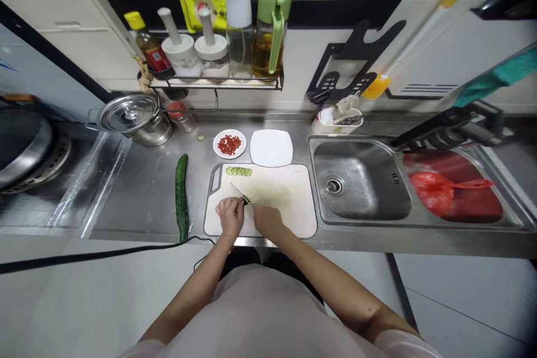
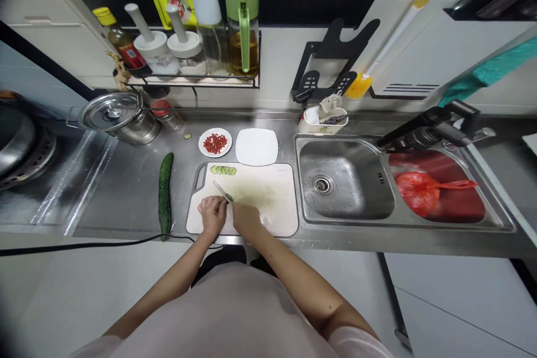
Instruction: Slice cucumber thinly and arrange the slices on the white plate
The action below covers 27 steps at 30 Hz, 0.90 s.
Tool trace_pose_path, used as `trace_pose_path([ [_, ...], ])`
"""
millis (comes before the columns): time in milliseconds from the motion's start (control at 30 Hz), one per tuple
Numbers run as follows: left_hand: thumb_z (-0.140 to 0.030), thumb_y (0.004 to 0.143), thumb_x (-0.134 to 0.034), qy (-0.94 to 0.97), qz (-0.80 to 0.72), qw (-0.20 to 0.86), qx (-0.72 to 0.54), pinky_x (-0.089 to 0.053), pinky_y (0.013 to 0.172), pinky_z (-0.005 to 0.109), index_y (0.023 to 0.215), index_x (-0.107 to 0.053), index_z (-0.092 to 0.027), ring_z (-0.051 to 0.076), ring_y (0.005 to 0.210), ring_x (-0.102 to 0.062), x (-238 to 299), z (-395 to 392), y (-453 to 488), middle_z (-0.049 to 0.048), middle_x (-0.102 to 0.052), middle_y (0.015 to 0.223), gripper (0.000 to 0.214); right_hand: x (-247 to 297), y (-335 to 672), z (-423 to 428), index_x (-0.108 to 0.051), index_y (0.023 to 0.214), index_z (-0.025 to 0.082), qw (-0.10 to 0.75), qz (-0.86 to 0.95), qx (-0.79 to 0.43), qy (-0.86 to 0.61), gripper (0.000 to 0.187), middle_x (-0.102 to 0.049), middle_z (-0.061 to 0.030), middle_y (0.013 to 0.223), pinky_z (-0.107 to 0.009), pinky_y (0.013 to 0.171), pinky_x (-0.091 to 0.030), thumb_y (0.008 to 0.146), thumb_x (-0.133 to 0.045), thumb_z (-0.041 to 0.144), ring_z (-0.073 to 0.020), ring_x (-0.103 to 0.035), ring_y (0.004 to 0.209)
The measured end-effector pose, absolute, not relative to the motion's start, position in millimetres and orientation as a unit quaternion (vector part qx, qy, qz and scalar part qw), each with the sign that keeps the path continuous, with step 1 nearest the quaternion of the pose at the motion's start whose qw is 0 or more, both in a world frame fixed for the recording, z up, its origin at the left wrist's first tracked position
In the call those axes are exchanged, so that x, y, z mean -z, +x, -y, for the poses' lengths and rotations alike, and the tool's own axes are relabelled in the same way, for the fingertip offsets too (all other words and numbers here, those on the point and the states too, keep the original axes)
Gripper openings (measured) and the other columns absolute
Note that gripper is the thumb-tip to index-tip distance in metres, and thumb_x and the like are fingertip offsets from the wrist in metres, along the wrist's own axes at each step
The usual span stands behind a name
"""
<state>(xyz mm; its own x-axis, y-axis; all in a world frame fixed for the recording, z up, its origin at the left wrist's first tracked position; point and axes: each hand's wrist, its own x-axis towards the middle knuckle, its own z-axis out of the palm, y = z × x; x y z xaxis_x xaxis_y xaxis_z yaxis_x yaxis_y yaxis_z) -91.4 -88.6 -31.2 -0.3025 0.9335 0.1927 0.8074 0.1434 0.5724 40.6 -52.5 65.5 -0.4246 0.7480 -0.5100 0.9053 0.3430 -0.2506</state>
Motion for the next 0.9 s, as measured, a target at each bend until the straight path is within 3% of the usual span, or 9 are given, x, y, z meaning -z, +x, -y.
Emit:
trace_pose_path([
  [900,-0.028,0.091,-0.054,0.554,-0.764,0.124,-0.307,-0.034,0.087,0.04,0.091,-0.07,-0.024,0.025,0.101,-0.052,35.3,87.4,-93.8,0.0062,-0.069,0.093,0.016,-47.6,36.6,45.8,-0.057,0.113,0.012,0.153,-0.824,0.23,0.494,0.029,-0.07,-0.0157,0.093,-0.033,0.073,-0.051,0.094,-0.035,0.012,-0.0249,-0.069,0.091],
])
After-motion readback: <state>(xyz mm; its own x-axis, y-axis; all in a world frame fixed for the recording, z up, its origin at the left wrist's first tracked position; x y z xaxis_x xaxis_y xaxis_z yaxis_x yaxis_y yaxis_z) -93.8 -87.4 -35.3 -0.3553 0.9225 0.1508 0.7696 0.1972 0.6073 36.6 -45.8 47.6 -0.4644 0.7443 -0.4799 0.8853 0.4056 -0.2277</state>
